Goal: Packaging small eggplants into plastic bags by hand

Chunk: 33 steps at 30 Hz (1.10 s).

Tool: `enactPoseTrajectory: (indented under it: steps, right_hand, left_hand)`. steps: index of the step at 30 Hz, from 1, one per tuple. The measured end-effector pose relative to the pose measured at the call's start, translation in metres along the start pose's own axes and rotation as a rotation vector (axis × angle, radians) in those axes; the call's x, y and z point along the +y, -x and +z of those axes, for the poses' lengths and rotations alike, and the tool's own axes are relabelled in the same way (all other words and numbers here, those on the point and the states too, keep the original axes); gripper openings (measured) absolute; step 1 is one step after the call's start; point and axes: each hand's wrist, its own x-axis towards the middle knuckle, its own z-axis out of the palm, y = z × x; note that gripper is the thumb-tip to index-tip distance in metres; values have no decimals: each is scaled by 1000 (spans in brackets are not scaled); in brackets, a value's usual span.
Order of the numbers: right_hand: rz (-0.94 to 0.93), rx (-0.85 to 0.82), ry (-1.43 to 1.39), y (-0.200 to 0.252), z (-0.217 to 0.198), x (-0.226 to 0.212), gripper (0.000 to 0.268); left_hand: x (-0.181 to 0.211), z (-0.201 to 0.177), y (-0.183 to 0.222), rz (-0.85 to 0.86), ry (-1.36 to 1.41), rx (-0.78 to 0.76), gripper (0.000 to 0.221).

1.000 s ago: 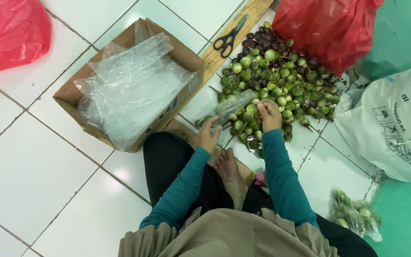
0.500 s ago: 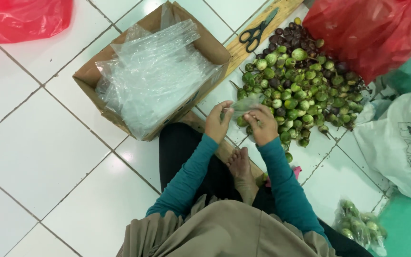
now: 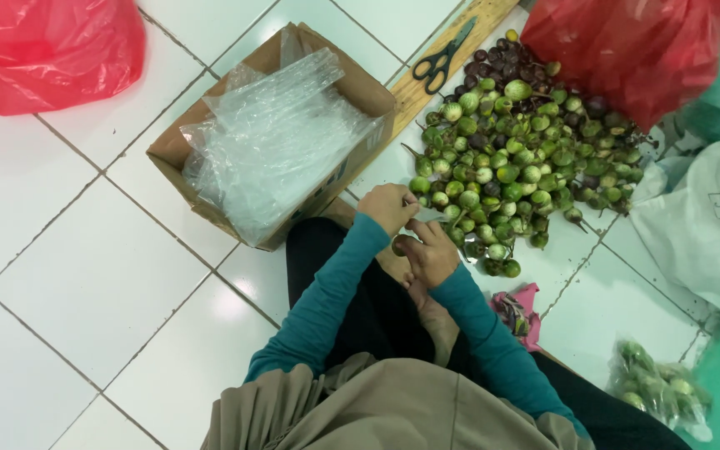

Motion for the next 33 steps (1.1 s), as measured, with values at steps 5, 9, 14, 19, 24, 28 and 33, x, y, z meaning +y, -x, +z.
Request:
enactPoseTrajectory:
  steps: [5,9,14,19,24,28,33]
  right_hand:
    - [93,-14,12,40,23,24,11]
    - [183,-121,-87,43,15,8,20]
    - [98,-87,-43,71,61,20,13]
    - [135,-98,-78,65,39,14,12]
    - [161,-2,-159,72,-1,8,11]
    - [282,94,-198,85,-28,13,8]
    - [442,141,-369,78,-76,6,6]
  left_hand:
    - [35,-16,19,-15,38,-130,49]
    - [5,32,-34,-52,-180,-202,54]
    - [-11,70,-58,32,-470,-172,27]
    - [0,68,-46,66,-516,-145,16]
    - [30,31,-15,77,-225,-115,26]
    - [43,19,4,85,-12,-89,28]
    - [20,50,1,61,211,-38,25]
